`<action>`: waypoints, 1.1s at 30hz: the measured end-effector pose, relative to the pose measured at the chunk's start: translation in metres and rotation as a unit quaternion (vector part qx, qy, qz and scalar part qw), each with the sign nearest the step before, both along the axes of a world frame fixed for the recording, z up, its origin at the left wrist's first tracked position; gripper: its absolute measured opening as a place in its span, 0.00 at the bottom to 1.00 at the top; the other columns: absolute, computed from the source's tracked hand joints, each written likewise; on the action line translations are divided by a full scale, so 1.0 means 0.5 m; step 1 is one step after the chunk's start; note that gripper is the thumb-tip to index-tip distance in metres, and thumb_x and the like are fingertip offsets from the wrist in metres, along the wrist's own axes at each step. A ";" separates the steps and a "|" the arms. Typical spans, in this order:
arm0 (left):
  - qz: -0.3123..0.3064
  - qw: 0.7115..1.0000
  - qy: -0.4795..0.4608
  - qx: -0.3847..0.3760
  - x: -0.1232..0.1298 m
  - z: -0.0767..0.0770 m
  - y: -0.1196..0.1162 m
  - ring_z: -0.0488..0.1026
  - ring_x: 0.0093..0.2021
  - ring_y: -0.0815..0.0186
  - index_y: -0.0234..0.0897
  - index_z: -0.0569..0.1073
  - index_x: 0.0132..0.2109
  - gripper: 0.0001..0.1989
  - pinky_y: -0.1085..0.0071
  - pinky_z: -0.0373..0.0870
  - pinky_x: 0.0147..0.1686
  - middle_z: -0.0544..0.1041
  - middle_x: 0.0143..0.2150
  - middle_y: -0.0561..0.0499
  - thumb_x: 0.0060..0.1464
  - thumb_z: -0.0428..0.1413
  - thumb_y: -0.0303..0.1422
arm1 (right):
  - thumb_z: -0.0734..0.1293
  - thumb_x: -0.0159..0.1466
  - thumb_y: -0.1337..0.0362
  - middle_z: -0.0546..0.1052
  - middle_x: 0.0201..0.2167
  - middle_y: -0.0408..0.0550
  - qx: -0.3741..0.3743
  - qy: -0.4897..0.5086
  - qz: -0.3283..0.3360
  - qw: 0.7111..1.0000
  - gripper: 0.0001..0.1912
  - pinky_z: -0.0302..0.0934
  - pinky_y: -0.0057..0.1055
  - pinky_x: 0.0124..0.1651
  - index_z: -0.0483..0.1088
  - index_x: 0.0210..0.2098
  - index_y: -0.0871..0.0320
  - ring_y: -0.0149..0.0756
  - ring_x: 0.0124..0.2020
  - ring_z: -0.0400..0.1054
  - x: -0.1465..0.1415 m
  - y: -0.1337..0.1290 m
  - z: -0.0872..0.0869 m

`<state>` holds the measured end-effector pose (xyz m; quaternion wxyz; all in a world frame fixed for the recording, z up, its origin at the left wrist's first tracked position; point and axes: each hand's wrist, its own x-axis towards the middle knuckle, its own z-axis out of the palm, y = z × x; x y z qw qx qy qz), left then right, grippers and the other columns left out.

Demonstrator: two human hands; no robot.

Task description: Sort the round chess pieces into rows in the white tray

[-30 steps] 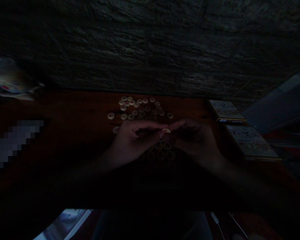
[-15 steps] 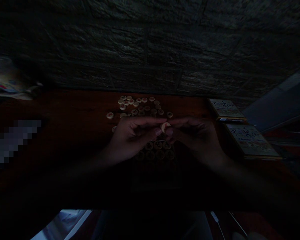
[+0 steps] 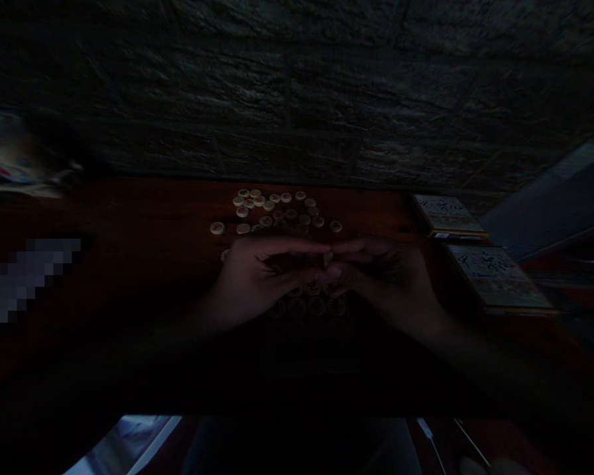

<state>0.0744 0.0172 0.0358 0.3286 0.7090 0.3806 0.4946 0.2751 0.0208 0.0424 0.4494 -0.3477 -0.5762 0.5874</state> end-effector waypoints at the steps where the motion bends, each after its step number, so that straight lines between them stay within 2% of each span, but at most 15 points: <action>1: 0.004 1.000 0.014 0.013 -0.001 0.001 0.000 0.83 0.41 0.63 0.42 0.84 0.44 0.11 0.71 0.81 0.43 0.85 0.43 0.50 0.51 0.69 0.32 | 0.79 0.56 0.60 0.85 0.33 0.44 -0.005 0.003 0.007 1.000 0.13 0.79 0.32 0.32 0.80 0.40 0.52 0.37 0.30 0.80 -0.001 -0.001 0.001; 6: 0.013 0.997 0.046 0.067 -0.007 0.000 0.005 0.81 0.42 0.64 0.42 0.83 0.45 0.13 0.71 0.80 0.43 0.84 0.43 0.49 0.50 0.70 0.31 | 0.74 0.63 0.56 0.84 0.34 0.45 -0.018 -0.005 0.053 0.998 0.11 0.78 0.28 0.30 0.80 0.42 0.53 0.35 0.30 0.81 0.001 -0.003 0.004; 11: 0.017 0.997 0.039 0.069 -0.004 -0.001 0.004 0.81 0.41 0.66 0.42 0.83 0.44 0.11 0.72 0.79 0.43 0.84 0.43 0.50 0.52 0.69 0.30 | 0.72 0.66 0.56 0.84 0.35 0.46 -0.020 -0.006 0.064 0.998 0.11 0.77 0.28 0.30 0.81 0.43 0.54 0.36 0.30 0.81 0.003 -0.001 0.003; 19: 0.032 0.999 0.013 0.025 0.001 0.000 -0.004 0.83 0.41 0.64 0.42 0.83 0.44 0.13 0.72 0.81 0.44 0.85 0.44 0.51 0.50 0.70 0.30 | 0.72 0.65 0.55 0.84 0.30 0.47 -0.013 0.004 0.053 0.998 0.11 0.76 0.28 0.29 0.80 0.39 0.56 0.36 0.28 0.80 0.004 0.006 0.008; 26: 0.020 0.999 0.004 0.033 0.002 -0.001 -0.003 0.84 0.41 0.64 0.41 0.84 0.44 0.12 0.72 0.82 0.44 0.86 0.44 0.51 0.51 0.69 0.27 | 0.72 0.65 0.57 0.83 0.28 0.45 -0.039 0.019 0.042 0.998 0.11 0.75 0.27 0.26 0.77 0.42 0.58 0.35 0.24 0.79 0.003 0.008 0.009; 33: 0.012 0.999 -0.010 0.043 -0.004 -0.011 0.004 0.84 0.40 0.65 0.42 0.84 0.46 0.13 0.74 0.82 0.42 0.86 0.44 0.51 0.53 0.68 0.27 | 0.76 0.61 0.64 0.83 0.29 0.44 0.005 0.015 0.048 0.999 0.13 0.74 0.24 0.27 0.78 0.45 0.59 0.31 0.25 0.78 0.005 0.010 0.003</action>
